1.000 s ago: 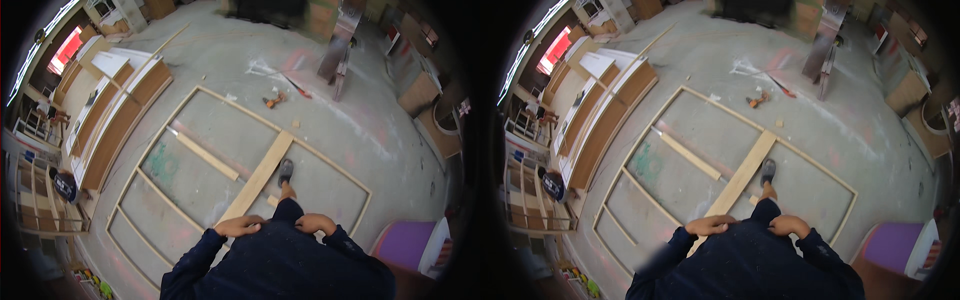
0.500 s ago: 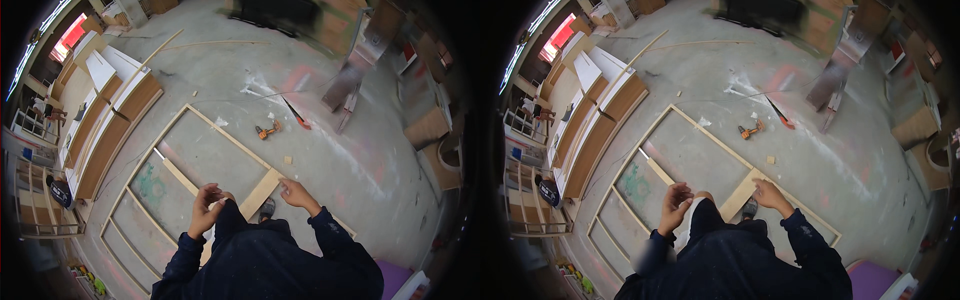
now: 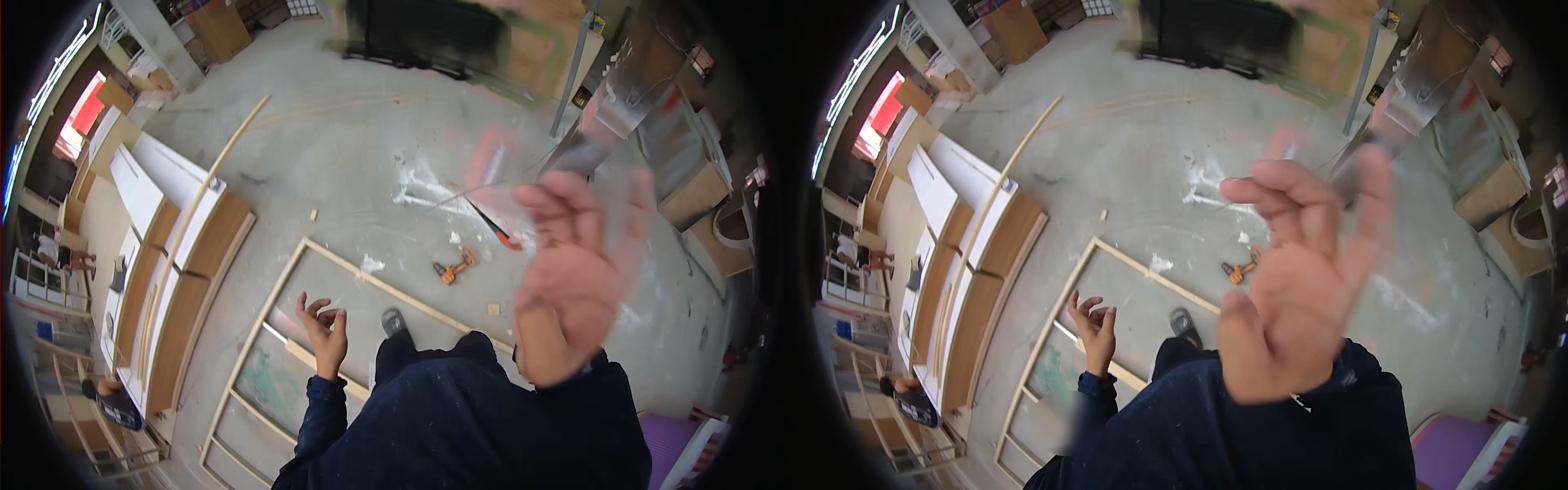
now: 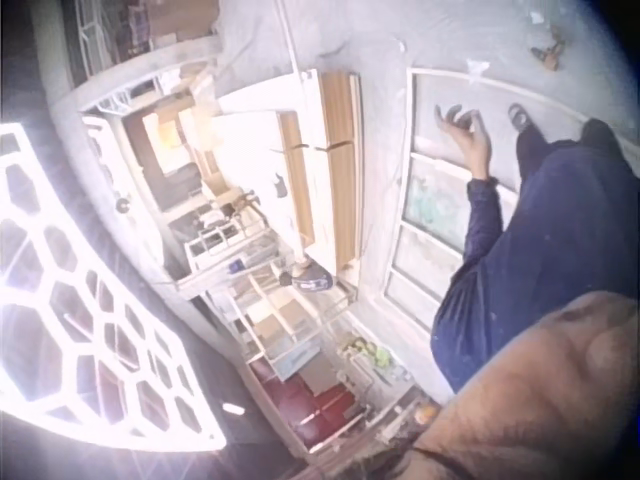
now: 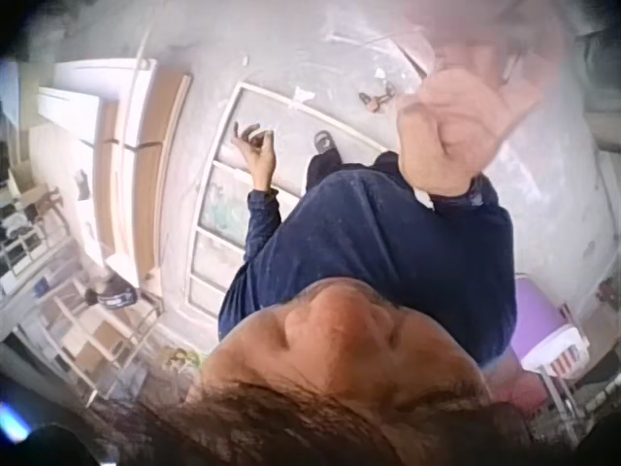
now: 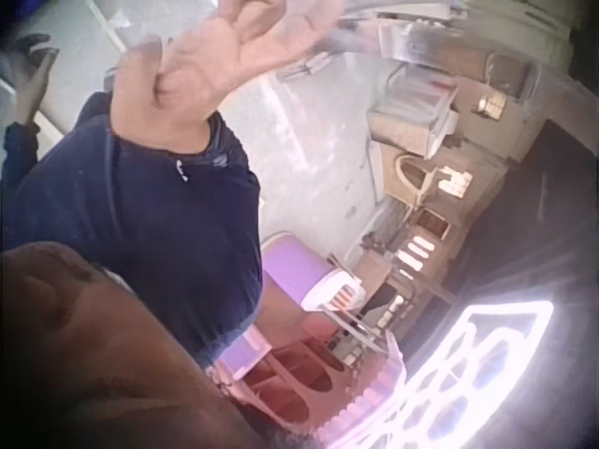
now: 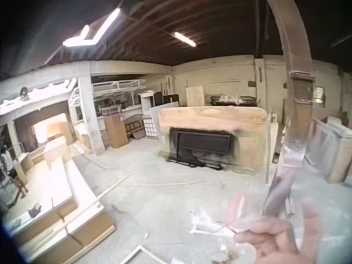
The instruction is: The person aligns and drills wooden boards onto a wooden frame on the floor using a power drill. Then, the person walks across the workshop and drives screws into a storage shelf with the power drill.
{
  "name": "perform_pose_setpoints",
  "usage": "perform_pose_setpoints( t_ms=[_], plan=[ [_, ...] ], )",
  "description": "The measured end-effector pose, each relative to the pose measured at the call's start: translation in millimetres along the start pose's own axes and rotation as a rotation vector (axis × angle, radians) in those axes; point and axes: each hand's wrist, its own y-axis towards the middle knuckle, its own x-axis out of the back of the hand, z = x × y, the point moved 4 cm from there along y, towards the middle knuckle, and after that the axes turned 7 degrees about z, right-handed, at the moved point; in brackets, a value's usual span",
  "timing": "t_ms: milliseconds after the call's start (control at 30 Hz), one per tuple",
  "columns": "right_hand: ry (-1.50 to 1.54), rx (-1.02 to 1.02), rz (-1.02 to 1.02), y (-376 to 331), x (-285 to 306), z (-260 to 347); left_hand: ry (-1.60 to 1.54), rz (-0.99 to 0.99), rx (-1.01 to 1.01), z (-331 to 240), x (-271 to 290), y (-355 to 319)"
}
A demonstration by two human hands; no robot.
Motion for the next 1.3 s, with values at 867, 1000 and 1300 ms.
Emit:
perform_pose_setpoints(
  t_ms=[867, 1000, 1300],
  plan=[
    [-0.860, 0.057, -0.252, 303, 138, -304, 0.247, -0.356, -0.029, -47, -56, 501],
    [-0.685, 0.117, -0.238, 360, 148, -350, 0.332, -0.463, -0.251, -135, -95, 557],
    [0.351, 0.342, -0.369, 416, 187, -459, 0.125, -0.193, -1.058, -319, -227, 619]
  ],
)
